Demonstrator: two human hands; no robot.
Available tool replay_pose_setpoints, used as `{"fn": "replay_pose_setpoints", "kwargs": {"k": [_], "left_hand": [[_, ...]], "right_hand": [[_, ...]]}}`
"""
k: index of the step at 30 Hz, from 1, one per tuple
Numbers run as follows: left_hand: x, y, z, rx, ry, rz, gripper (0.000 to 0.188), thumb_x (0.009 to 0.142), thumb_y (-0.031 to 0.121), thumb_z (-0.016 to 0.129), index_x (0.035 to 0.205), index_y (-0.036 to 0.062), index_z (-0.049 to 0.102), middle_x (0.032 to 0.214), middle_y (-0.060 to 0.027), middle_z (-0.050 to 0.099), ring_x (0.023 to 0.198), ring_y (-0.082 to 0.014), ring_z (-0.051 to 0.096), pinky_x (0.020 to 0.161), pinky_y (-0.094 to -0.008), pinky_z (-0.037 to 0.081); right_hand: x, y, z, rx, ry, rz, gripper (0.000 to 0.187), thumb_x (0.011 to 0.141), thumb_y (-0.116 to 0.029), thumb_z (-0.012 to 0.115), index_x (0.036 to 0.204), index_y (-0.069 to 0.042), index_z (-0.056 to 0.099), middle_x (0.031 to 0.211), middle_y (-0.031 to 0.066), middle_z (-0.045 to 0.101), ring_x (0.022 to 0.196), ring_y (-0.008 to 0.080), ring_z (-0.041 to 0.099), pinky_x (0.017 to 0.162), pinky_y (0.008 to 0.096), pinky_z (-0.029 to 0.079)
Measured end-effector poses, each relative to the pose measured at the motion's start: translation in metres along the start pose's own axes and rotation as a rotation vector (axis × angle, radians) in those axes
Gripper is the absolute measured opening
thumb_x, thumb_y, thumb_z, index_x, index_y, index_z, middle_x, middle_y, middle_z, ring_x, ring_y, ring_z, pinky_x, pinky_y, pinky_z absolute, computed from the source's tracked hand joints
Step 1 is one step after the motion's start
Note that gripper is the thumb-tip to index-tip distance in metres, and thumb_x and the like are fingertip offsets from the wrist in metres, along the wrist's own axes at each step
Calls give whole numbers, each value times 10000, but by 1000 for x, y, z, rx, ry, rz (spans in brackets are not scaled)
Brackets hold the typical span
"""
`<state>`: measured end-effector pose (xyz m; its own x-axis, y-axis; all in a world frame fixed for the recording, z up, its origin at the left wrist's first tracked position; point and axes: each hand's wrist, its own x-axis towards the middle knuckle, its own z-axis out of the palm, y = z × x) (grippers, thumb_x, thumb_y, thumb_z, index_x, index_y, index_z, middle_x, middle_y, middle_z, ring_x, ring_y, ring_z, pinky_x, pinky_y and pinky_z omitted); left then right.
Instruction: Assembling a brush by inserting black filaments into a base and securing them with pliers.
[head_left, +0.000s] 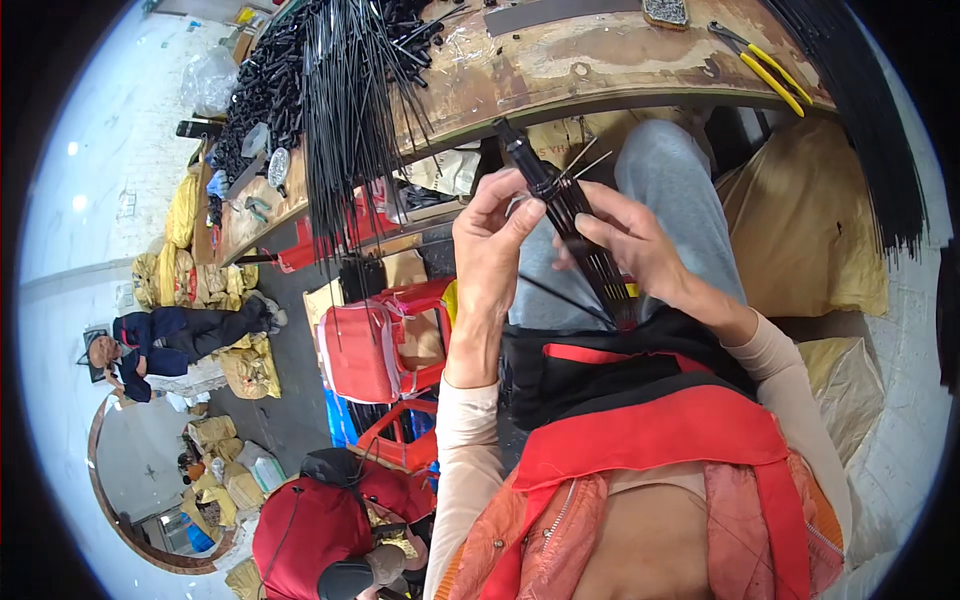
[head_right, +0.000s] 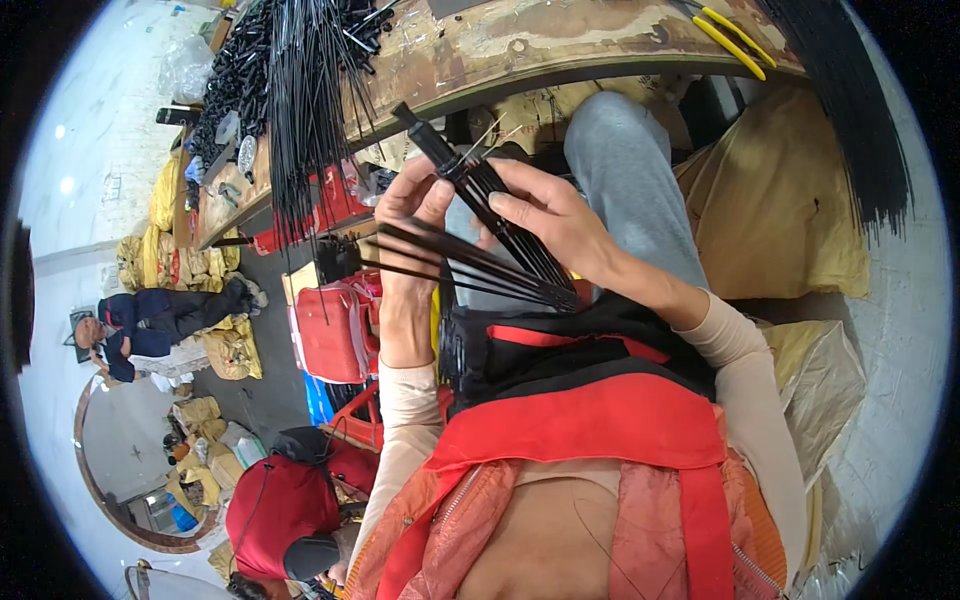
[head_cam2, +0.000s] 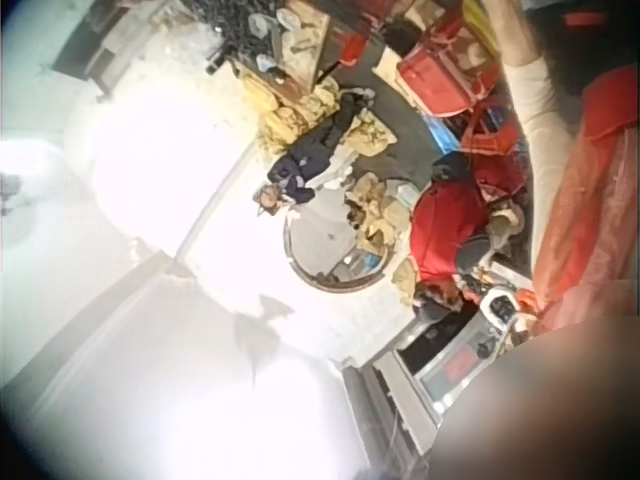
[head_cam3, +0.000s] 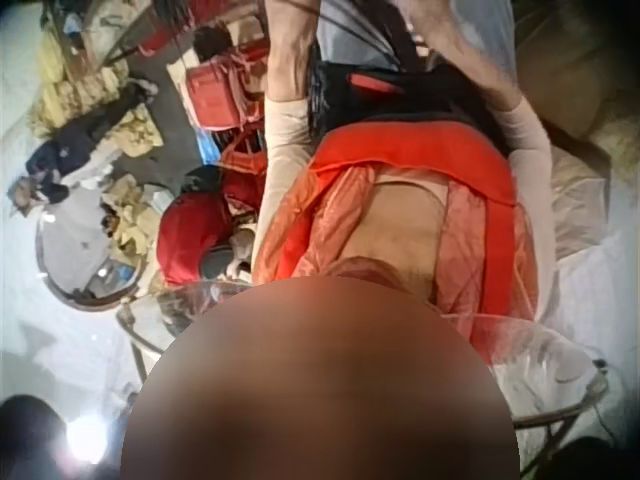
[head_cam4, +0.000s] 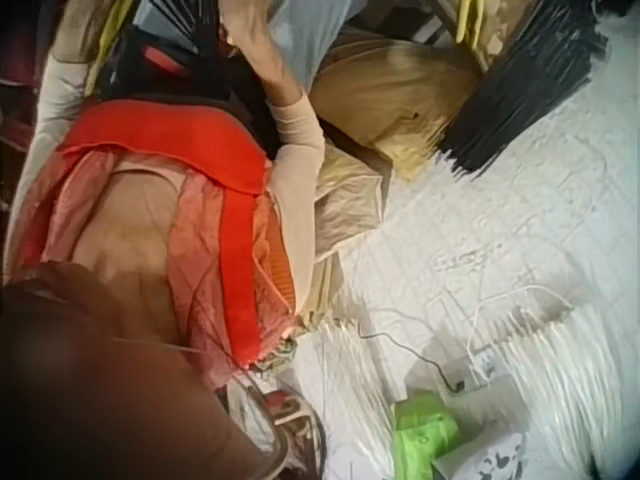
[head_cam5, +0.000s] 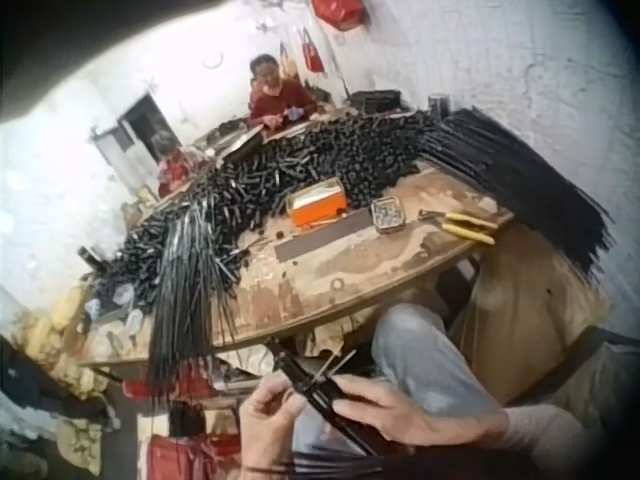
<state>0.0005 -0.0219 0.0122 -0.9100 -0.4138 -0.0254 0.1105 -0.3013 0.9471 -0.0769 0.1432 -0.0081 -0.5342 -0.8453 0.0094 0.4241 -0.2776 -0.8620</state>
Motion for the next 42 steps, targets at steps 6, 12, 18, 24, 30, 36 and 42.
{"fn": "replay_pose_setpoints", "kwargs": {"k": [6, 12, 18, 24, 30, 36, 42], "left_hand": [[-9, 14, 7, 35, -15, -44, 281, 870, -14, 626, 1150, -17, 599, 1038, -56, 642, 944, -119, 598, 850, -256, 484], [4, 23, 17, -95, -82, -63, 331, 890, 9, 616, 1213, -29, 558, 1126, -89, 633, 1010, -177, 615, 934, -299, 474], [20, 13, 12, -164, -191, -32, 370, 882, 40, 650, 1232, -23, 547, 1121, -92, 636, 1002, -183, 619, 931, -305, 471], [30, 14, 14, -159, -202, -88, 418, 877, 112, 681, 1242, -17, 524, 1064, -85, 637, 903, -202, 642, 690, -325, 546], [33, 14, 5, -182, -221, -122, 510, 844, 166, 727, 1256, -30, 499, 1074, -102, 622, 899, -221, 650, 649, -338, 579], [35, 15, 0, -155, -217, -134, 440, 880, 130, 673, 1243, -38, 490, 1054, -119, 602, 792, -220, 659, 579, -333, 579], [33, 11, -11, -173, -244, -139, 366, 911, 71, 609, 1240, -35, 487, 1051, -121, 598, 787, -214, 658, 591, -326, 578]], "right_hand": [[-6, -1, 13, 35, 68, -75, 317, 970, -107, 546, 1256, -35, 430, 1015, 65, 593, 886, 115, 598, 790, 261, 497], [2, -9, 5, -110, 97, -115, 231, 963, -81, 554, 1175, -28, 481, 1018, 35, 595, 927, 79, 576, 828, 243, 477], [12, -6, -7, -108, 92, -169, 151, 959, -50, 534, 1100, 3, 536, 1006, 33, 603, 927, 79, 583, 828, 240, 479], [23, -6, -16, 49, 15, -102, 140, 962, -51, 522, 1083, 16, 541, 961, 43, 617, 895, 100, 607, 818, 245, 492], [29, -5, -20, 92, -27, -53, 126, 962, -52, 524, 1072, 8, 545, 942, 38, 629, 885, 90, 617, 792, 231, 499], [37, 2, -25, 287, -114, 27, 102, 946, -46, 556, 1035, 4, 553, 939, 60, 641, 848, 121, 647, 726, 224, 528], [38, 8, -25, 342, -113, 42, 122, 938, -30, 563, 1051, 16, 571, 956, 80, 649, 884, 134, 647, 787, 256, 529]]}}
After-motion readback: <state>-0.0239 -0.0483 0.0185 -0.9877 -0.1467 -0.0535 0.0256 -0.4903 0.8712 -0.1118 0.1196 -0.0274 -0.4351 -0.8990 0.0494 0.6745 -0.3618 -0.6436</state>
